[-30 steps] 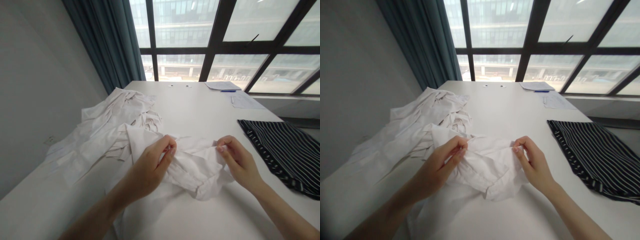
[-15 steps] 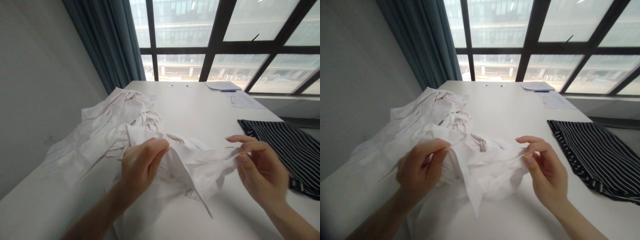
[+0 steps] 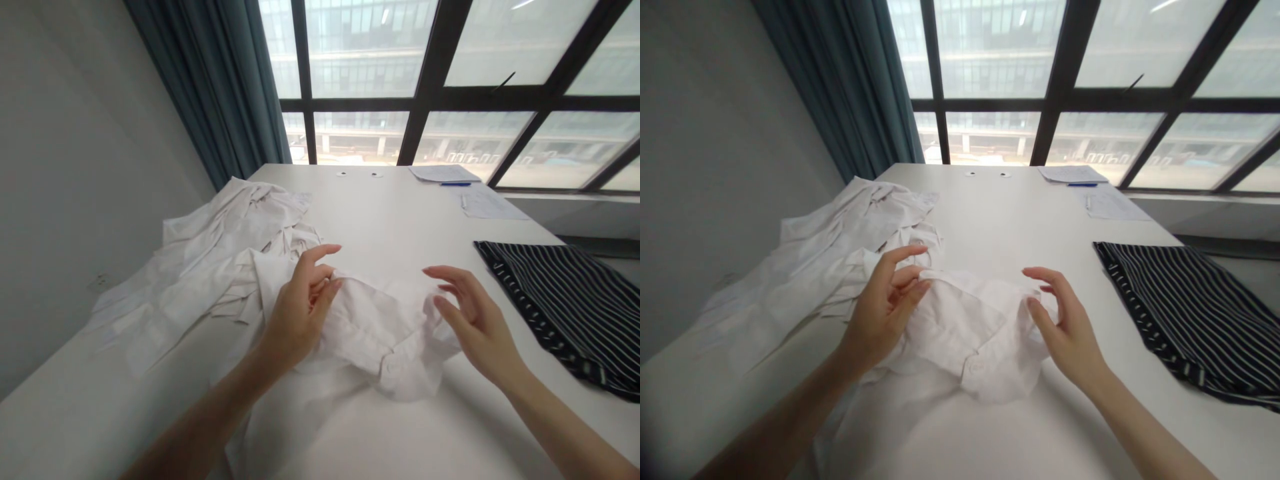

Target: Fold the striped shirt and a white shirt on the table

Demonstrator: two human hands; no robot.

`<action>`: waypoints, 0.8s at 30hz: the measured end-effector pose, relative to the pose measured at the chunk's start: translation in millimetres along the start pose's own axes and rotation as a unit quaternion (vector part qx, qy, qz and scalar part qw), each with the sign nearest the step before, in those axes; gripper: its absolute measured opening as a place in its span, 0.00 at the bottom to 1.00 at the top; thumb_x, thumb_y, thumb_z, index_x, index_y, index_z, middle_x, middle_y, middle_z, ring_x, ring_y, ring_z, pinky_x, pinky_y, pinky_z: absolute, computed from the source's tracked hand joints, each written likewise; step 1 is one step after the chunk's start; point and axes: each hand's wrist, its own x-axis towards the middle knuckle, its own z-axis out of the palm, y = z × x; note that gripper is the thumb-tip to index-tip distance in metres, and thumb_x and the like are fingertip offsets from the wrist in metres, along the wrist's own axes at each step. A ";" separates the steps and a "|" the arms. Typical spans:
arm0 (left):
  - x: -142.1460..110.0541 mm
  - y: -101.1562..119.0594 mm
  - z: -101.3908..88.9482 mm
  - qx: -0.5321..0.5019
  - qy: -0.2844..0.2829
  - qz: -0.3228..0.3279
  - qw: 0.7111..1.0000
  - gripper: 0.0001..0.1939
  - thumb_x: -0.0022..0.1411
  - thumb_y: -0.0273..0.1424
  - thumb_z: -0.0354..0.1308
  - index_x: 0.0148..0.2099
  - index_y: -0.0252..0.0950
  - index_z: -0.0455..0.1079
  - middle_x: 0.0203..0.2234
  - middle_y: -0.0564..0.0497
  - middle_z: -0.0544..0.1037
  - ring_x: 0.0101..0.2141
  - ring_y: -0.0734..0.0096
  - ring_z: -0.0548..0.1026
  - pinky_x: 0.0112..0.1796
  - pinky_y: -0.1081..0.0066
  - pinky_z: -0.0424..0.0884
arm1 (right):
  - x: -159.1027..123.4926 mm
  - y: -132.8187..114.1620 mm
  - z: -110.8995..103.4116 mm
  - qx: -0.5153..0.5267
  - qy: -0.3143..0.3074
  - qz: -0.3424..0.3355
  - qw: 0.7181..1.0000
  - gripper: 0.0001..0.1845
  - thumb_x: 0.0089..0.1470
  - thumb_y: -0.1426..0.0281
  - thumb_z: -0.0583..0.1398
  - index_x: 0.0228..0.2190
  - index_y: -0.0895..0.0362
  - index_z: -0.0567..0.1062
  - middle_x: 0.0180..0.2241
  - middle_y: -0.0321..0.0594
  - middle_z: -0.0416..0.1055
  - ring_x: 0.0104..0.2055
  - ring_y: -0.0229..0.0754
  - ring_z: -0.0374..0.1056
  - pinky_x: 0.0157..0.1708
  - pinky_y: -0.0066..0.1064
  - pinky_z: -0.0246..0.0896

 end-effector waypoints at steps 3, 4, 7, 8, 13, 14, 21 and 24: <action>-6.3 2.4 5.4 0.023 -0.019 0.038 0.999 0.20 0.68 0.28 0.52 0.61 0.39 0.59 0.24 0.59 0.68 0.22 0.80 0.64 0.27 0.81 0.64 | -5.7 -8.8 -2.7 -0.055 -0.067 -0.073 0.994 0.18 0.64 0.61 0.53 0.53 0.48 0.68 0.55 0.44 0.66 0.61 0.50 0.58 0.60 0.46 0.51; -8.9 3.2 7.5 0.024 -0.030 0.049 0.998 0.20 0.69 0.29 0.52 0.61 0.40 0.59 0.26 0.58 0.71 0.24 0.80 0.67 0.28 0.81 0.65 | -7.5 -12.4 -3.1 -0.065 -0.100 -0.096 0.988 0.20 0.64 0.59 0.52 0.55 0.48 0.66 0.55 0.44 0.66 0.61 0.51 0.57 0.61 0.47 0.49; -15.6 5.6 13.4 0.015 -0.061 0.071 0.996 0.19 0.69 0.29 0.51 0.62 0.40 0.60 0.31 0.55 0.76 0.29 0.79 0.72 0.33 0.80 0.69 | -11.0 -21.3 -2.5 -0.091 -0.160 -0.145 0.972 0.23 0.61 0.53 0.55 0.55 0.48 0.66 0.52 0.43 0.70 0.59 0.52 0.60 0.62 0.50 0.43; -17.1 6.4 14.9 0.010 -0.067 0.071 0.995 0.19 0.70 0.29 0.51 0.61 0.40 0.61 0.31 0.55 0.76 0.29 0.79 0.73 0.33 0.80 0.69 | -11.5 -23.4 -1.9 -0.094 -0.168 -0.152 0.969 0.22 0.60 0.53 0.56 0.53 0.48 0.67 0.49 0.42 0.72 0.56 0.52 0.62 0.63 0.50 0.41; -15.6 11.1 16.0 -0.034 -0.079 -0.006 0.996 0.17 0.66 0.30 0.56 0.56 0.37 0.64 0.28 0.56 0.76 0.27 0.80 0.73 0.29 0.82 0.69 | -9.8 -29.5 1.7 -0.104 -0.173 -0.130 0.971 0.03 0.58 0.65 0.60 0.36 0.49 0.73 0.34 0.35 0.75 0.45 0.46 0.69 0.59 0.48 0.47; -13.9 11.9 15.2 -0.044 -0.082 -0.032 0.995 0.15 0.64 0.30 0.58 0.53 0.37 0.66 0.28 0.57 0.76 0.26 0.79 0.73 0.28 0.82 0.69 | -9.1 -29.9 2.2 -0.105 -0.174 -0.122 0.972 0.02 0.58 0.67 0.60 0.33 0.50 0.73 0.32 0.34 0.74 0.43 0.44 0.70 0.59 0.47 0.48; -5.7 12.2 8.2 -0.047 -0.090 -0.087 0.991 0.06 0.60 0.30 0.61 0.31 0.34 0.73 0.24 0.56 0.77 0.25 0.79 0.73 0.26 0.84 0.67 | -4.8 -25.7 1.5 -0.062 -0.181 -0.096 0.977 0.03 0.59 0.69 0.60 0.32 0.51 0.73 0.32 0.31 0.74 0.40 0.41 0.70 0.58 0.41 0.48; -6.6 12.8 8.1 -0.045 -0.079 -0.067 0.994 0.06 0.61 0.30 0.61 0.31 0.35 0.74 0.22 0.57 0.75 0.25 0.79 0.72 0.26 0.84 0.66 | -4.5 -23.8 0.6 -0.055 -0.192 -0.086 0.976 0.02 0.59 0.69 0.60 0.32 0.50 0.72 0.32 0.31 0.73 0.40 0.40 0.70 0.58 0.40 0.48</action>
